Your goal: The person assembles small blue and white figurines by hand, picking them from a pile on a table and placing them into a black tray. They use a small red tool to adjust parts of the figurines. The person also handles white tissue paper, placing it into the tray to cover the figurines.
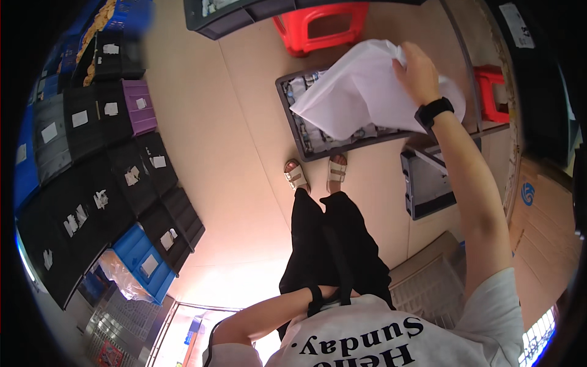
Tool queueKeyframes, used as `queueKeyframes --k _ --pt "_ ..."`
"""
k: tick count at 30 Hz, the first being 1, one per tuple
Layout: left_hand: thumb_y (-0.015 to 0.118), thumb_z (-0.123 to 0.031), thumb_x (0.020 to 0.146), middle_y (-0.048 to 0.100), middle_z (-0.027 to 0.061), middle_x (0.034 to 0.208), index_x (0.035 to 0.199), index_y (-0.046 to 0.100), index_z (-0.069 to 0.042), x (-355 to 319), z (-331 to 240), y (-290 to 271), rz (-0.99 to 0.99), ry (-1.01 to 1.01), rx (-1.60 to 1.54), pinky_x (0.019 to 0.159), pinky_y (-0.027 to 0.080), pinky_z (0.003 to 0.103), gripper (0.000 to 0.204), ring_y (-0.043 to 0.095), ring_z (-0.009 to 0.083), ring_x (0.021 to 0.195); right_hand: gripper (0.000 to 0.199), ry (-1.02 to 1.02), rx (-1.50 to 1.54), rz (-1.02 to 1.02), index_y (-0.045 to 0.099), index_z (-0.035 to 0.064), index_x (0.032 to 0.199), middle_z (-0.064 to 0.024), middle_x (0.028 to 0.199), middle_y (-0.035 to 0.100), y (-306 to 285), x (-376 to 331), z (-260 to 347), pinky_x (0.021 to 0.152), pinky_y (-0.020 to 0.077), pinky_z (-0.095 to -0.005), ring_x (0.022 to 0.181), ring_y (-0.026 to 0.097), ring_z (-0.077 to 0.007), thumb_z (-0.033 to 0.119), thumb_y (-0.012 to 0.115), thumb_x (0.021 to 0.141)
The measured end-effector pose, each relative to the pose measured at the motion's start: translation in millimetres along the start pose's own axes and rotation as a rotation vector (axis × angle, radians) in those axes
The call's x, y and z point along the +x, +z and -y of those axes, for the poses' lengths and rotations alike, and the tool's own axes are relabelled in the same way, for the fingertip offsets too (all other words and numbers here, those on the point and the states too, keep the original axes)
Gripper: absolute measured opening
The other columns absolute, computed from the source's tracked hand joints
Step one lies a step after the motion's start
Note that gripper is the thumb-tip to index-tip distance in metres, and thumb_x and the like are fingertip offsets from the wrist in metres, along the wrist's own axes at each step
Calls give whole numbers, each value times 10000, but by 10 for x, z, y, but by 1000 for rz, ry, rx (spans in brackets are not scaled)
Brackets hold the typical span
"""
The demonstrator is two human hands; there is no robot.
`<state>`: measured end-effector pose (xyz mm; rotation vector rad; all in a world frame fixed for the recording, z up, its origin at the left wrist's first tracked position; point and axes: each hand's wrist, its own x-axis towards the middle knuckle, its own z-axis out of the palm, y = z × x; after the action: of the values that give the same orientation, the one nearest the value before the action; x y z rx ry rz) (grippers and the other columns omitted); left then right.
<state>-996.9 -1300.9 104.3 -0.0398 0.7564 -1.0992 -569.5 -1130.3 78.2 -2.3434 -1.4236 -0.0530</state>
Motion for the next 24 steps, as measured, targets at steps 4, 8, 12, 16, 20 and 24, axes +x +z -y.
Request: queueKeyframes --k 4,8,12,16,20,24 --pt "381 -259 880 589 56 886 1074 518 -72 -35 83 -44 95 -8 81 688 466 298 302 571 177 733 256 10 206 -218 521 56 916 -97 863 560 63 -22 148 686 446 -384 807 546 -295 75 602 674" --pt "401 -263 880 581 52 861 1082 510 -71 -23 72 -162 119 10 177 674 467 286 299 562 160 693 306 -71 325 -277 514 36 900 -106 919 557 214 -361 95 732 444 -356 835 544 -293 -25 599 613" --pt "420 -266 880 574 47 836 1090 502 -70 -96 -107 -350 138 19 415 661 469 274 299 554 143 654 308 -62 508 -274 475 23 852 -160 960 529 343 -898 -23 792 414 -331 869 527 -301 -85 548 573" --pt "439 -270 879 566 43 811 1098 494 -69 -123 -917 -993 -99 102 697 647 470 262 302 545 126 614 265 49 603 -326 425 48 840 -185 1013 494 402 -1481 -221 816 391 -343 911 498 -280 -61 558 638" --pt "412 -547 823 356 156 1246 1335 171 -106 64 -2290 -1795 -418 617 124 825 430 453 718 403 258 1105 339 175 577 -400 366 94 907 -170 1085 455 419 -1939 -390 844 365 -337 968 468 -249 12 628 708" --pt "388 -700 724 112 199 1387 1369 49 -149 697 -3315 -1915 -318 682 77 934 266 574 913 156 302 1279 252 464 608 -568 371 84 902 -136 1093 461 432 -2076 -434 862 340 -305 960 467 -207 60 583 769"
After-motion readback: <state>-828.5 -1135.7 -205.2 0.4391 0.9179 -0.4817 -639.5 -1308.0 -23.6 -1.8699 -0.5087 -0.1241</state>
